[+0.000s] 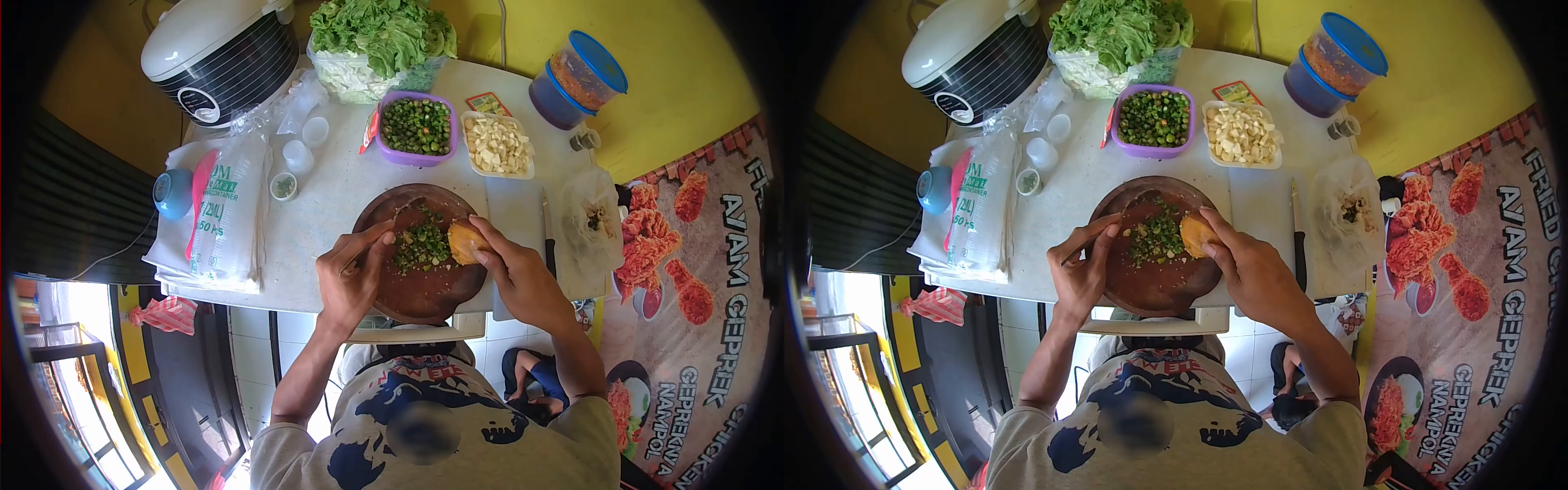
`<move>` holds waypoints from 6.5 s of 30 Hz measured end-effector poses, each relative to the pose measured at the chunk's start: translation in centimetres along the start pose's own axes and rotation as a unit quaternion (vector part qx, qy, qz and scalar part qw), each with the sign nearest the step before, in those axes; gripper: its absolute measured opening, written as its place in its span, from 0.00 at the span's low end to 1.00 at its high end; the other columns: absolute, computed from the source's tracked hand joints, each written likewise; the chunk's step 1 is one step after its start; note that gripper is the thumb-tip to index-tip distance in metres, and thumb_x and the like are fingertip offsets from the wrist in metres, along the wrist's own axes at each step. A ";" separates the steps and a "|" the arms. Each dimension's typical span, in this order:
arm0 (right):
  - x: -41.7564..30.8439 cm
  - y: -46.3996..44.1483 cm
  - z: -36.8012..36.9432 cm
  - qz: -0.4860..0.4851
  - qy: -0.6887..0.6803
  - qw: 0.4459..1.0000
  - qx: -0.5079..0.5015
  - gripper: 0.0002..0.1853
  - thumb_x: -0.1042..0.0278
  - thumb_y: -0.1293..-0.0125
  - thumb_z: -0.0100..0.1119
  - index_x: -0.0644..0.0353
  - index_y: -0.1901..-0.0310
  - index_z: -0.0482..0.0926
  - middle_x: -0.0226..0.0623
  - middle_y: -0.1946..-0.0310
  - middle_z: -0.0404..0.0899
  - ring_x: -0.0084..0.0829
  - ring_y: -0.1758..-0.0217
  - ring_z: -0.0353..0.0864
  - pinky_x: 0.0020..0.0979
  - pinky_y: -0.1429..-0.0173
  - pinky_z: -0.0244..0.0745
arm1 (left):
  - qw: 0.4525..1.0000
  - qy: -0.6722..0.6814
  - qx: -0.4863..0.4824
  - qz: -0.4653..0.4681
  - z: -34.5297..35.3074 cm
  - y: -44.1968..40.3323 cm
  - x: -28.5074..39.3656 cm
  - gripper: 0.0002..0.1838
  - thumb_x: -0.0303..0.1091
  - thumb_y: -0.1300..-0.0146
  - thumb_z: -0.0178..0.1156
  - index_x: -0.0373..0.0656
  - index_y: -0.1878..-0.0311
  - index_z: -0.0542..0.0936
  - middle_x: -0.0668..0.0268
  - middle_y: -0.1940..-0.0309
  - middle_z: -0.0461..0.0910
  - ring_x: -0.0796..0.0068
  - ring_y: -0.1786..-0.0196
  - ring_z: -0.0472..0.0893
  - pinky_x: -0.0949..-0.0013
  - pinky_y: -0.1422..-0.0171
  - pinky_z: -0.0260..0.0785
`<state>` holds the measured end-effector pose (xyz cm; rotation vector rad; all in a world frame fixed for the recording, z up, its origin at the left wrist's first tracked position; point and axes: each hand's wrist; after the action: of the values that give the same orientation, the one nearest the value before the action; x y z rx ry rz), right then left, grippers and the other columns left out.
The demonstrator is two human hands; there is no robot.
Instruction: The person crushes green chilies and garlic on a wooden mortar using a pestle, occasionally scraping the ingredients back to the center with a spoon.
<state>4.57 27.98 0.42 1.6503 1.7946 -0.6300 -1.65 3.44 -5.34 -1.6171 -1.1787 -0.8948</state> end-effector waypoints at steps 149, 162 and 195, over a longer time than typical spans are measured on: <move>-2.8 -5.7 1.2 -0.158 0.135 0.968 -0.139 0.22 0.61 0.23 0.57 0.49 0.30 0.75 0.49 0.64 0.87 0.48 0.72 0.86 0.45 0.65 0.79 | 0.989 -0.112 0.053 0.076 -3.3 0.2 1.3 0.05 0.24 0.33 0.68 0.36 0.56 0.89 0.60 0.63 0.91 0.68 0.65 0.89 0.53 0.30 0.69; 1.0 -5.8 -2.8 0.051 -0.135 0.966 -0.213 0.27 0.54 0.15 0.47 0.51 0.21 0.64 0.21 0.80 0.65 0.13 0.79 0.64 0.21 0.72 0.64 | 0.994 -0.046 -0.029 0.096 -2.1 0.4 2.2 0.06 0.24 0.34 0.70 0.38 0.55 0.89 0.60 0.65 0.91 0.69 0.67 0.89 0.53 0.31 0.71; -4.5 -6.5 -0.8 -0.085 0.265 0.941 -0.194 0.23 0.60 0.24 0.55 0.49 0.29 0.74 0.51 0.68 0.85 0.48 0.71 0.87 0.45 0.68 0.80 | 0.987 -0.130 0.057 0.079 -3.7 0.0 1.7 0.04 0.22 0.34 0.68 0.35 0.58 0.88 0.59 0.64 0.91 0.68 0.68 0.89 0.51 0.30 0.70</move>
<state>-1.81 24.68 3.85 1.4823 2.2761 0.1321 -1.31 0.40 -2.57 -1.7424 -1.2342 -0.5161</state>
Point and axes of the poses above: each hand's wrist, its own y-axis away from the middle knuckle, its own z-axis out of the palm, x = y × z
